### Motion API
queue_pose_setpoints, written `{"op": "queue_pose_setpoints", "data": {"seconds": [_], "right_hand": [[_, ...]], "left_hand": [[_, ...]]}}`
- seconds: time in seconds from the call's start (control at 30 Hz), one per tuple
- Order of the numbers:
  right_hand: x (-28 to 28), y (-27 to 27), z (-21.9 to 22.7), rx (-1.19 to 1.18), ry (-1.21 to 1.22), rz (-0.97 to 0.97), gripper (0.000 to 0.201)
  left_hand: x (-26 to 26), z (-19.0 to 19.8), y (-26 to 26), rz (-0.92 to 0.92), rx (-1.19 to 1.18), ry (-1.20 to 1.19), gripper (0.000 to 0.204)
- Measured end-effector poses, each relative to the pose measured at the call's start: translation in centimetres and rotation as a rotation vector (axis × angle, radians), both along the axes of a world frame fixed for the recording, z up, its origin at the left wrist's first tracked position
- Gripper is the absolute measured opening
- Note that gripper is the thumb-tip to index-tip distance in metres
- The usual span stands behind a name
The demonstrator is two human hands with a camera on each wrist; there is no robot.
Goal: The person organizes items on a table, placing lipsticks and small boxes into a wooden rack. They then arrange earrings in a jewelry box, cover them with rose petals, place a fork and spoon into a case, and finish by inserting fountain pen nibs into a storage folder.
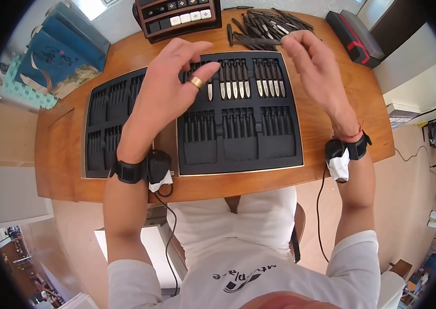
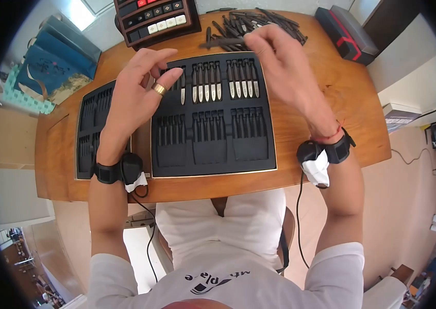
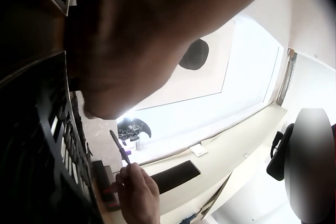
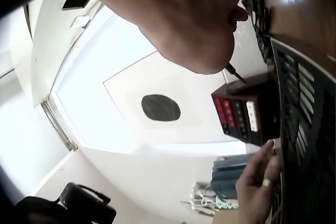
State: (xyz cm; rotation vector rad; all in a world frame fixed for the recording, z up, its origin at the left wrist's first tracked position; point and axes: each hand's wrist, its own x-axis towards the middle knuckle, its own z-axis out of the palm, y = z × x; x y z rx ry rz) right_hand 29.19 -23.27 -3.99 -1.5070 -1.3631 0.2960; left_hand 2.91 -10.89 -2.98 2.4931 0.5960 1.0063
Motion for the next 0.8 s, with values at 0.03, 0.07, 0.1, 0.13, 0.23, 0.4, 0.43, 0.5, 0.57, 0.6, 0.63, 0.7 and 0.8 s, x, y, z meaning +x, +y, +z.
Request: {"op": "queue_pose_setpoints", "data": {"seconds": [0.03, 0.07, 0.1, 0.13, 0.23, 0.4, 0.43, 0.5, 0.57, 0.6, 0.63, 0.7, 0.8], "right_hand": [[-0.6, -0.1, -0.3, 0.001, 0.007, 0.0, 0.028], [-1.4, -0.2, -0.5, -0.02, 0.025, 0.068, 0.028], [-2.1, -0.3, -0.7, -0.042, 0.041, 0.137, 0.028], [-2.5, -0.4, -0.8, -0.023, 0.019, 0.18, 0.029], [-3.5, -0.7, -0.4, -0.149, 0.064, 0.231, 0.031], [-4.0, -0.8, -0.5, -0.16, 0.085, 0.246, 0.034], [-3.8, -0.4, -1.0, -0.06, 0.095, 0.228, 0.034], [-3.0, 0.1, -1.4, 0.04, 0.111, 0.21, 0.034], [-1.6, 0.3, -1.3, 0.021, 0.016, 0.043, 0.032], [-0.9, 0.6, -1.5, 0.029, 0.015, 0.006, 0.03], [0.1, 1.0, -1.9, 0.03, 0.018, 0.005, 0.03], [1.2, 1.5, -2.3, 0.01, -0.045, -0.061, 0.03], [1.8, 1.5, -2.2, -0.004, -0.03, -0.075, 0.031]], "left_hand": [[0.0, 0.2, -0.3, 0.0, 0.001, 0.007, 0.036], [0.0, 0.4, -0.6, -0.072, 0.046, -0.003, 0.034], [0.0, 0.5, -0.8, -0.143, 0.09, -0.015, 0.033], [-0.1, 0.4, -0.9, -0.142, 0.089, -0.012, 0.033], [-0.1, 0.1, -1.1, -0.206, 0.069, 0.07, 0.027], [-0.5, 0.6, -1.4, -0.2, -0.13, 0.19, 0.017], [-0.6, 0.6, -1.2, -0.2, -0.131, 0.192, 0.017], [-1.0, 0.5, -0.5, -0.025, -0.475, 0.209, 0.014], [-1.5, 0.4, 0.5, 0.006, -0.489, 0.251, 0.015], [-1.7, 0.4, 0.9, 0.037, -0.502, 0.288, 0.017], [-1.7, 0.4, 1.3, 0.071, -0.515, 0.324, 0.02], [-1.6, 0.7, 1.5, 0.107, -0.542, 0.363, 0.021], [-1.1, 0.8, 1.1, 0.15, -0.639, 0.385, 0.021]]}}
